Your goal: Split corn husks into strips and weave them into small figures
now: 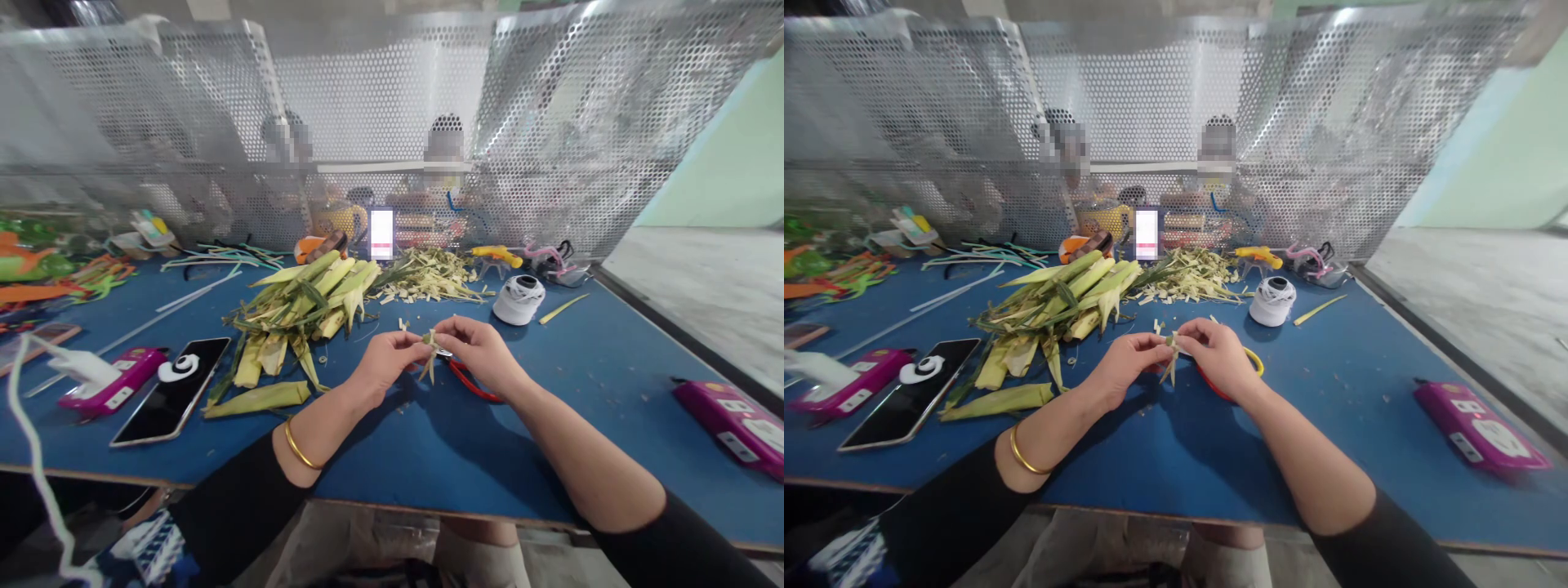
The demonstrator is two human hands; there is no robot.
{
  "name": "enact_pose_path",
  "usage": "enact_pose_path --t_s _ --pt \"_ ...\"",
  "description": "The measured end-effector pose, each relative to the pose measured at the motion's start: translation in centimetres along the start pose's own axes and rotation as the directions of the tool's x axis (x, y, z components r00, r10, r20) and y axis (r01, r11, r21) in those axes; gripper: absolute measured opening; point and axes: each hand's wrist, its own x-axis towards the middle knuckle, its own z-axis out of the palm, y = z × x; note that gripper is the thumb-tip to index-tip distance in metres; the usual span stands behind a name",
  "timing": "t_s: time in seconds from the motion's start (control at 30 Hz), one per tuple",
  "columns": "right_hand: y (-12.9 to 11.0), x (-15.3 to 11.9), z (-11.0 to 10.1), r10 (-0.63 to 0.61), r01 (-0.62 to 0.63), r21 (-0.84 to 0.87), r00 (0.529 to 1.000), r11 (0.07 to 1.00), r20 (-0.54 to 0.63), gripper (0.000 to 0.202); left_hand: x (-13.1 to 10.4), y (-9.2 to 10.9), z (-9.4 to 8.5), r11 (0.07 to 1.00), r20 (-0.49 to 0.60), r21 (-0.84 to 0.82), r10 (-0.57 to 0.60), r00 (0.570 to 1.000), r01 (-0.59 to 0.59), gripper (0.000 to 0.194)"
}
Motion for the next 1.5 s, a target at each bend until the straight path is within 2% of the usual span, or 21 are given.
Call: enact_pose_path --t_s 0.1,0.13,0.2,0.3,0.33,0.47,0.57,0.73,0.97,1.13,1.3,1.5 --pt "0.0 0.1 -0.4 -0.022 0.003 -0.084 0.975 0.996 -0.222 0.024 0.2 0.1 -0.3 0.994 -0.056 -0.104 -0.029 0.998 0.023 0.028" --pt "0.0 0.0 -0.5 -0.002 -0.022 -0.093 0.967 0.995 -0.254 0.023 0.3 0.2 -0.4 0.991 -0.08 -0.136 -0.031 0.996 0.02 0.028" --pt "-0.2 -0.1 -0.4 0.081 -0.09 -0.048 0.982 0.995 -0.173 0.025 0.5 0.2 -0.6 0.984 -0.132 -0.177 -0.027 0.991 0.003 0.028" --pt "-0.5 -0.4 0.3 0.16 -0.166 0.054 0.982 0.985 0.096 0.028 0.6 0.1 -0.7 0.981 -0.175 -0.195 -0.027 0.984 -0.008 0.027" --pt "-0.6 -0.6 0.7 0.164 -0.173 0.063 0.977 0.983 0.138 0.03 0.6 0.0 -0.6 0.98 -0.171 -0.199 -0.032 0.985 -0.003 0.027" --pt "-0.9 -1.0 1.9 0.131 -0.136 0.051 0.987 0.989 0.088 0.03 0.5 0.0 -0.3 0.969 -0.112 -0.244 -0.076 0.991 0.047 0.031" --pt "-0.9 -1.0 2.0 0.103 -0.114 0.1 0.989 0.988 0.104 0.027 0.3 0.2 -0.3 0.958 -0.057 -0.274 -0.108 0.993 0.089 0.034" --pt "-0.9 -1.0 1.8 0.069 -0.079 0.082 0.99 0.993 0.126 0.023 0.1 0.4 -0.3 0.979 -0.002 -0.18 -0.103 0.995 0.101 0.034" --pt "-1.2 -1.0 2.0 0.112 -0.127 0.096 0.983 0.987 0.146 0.018 0.6 -0.4 -0.3 0.997 -0.024 -0.075 -0.012 1.0 0.01 0.038" --pt "-1.5 -1.0 1.7 0.154 -0.178 0.149 0.975 0.973 0.158 0.016 0.5 -0.1 -0.4 0.994 0.001 -0.101 -0.047 0.999 0.047 0.039" --pt "-1.3 -0.8 1.4 0.18 -0.235 0.257 0.959 0.938 0.22 0.028 0.3 0.5 -0.7 0.995 -0.053 -0.099 -0.029 0.998 0.024 0.038" --pt "-1.4 -0.9 1.4 0.214 -0.255 0.171 0.951 0.952 0.224 0.02 0.3 0.5 -0.7 0.996 -0.06 -0.086 -0.043 0.997 0.037 0.036"
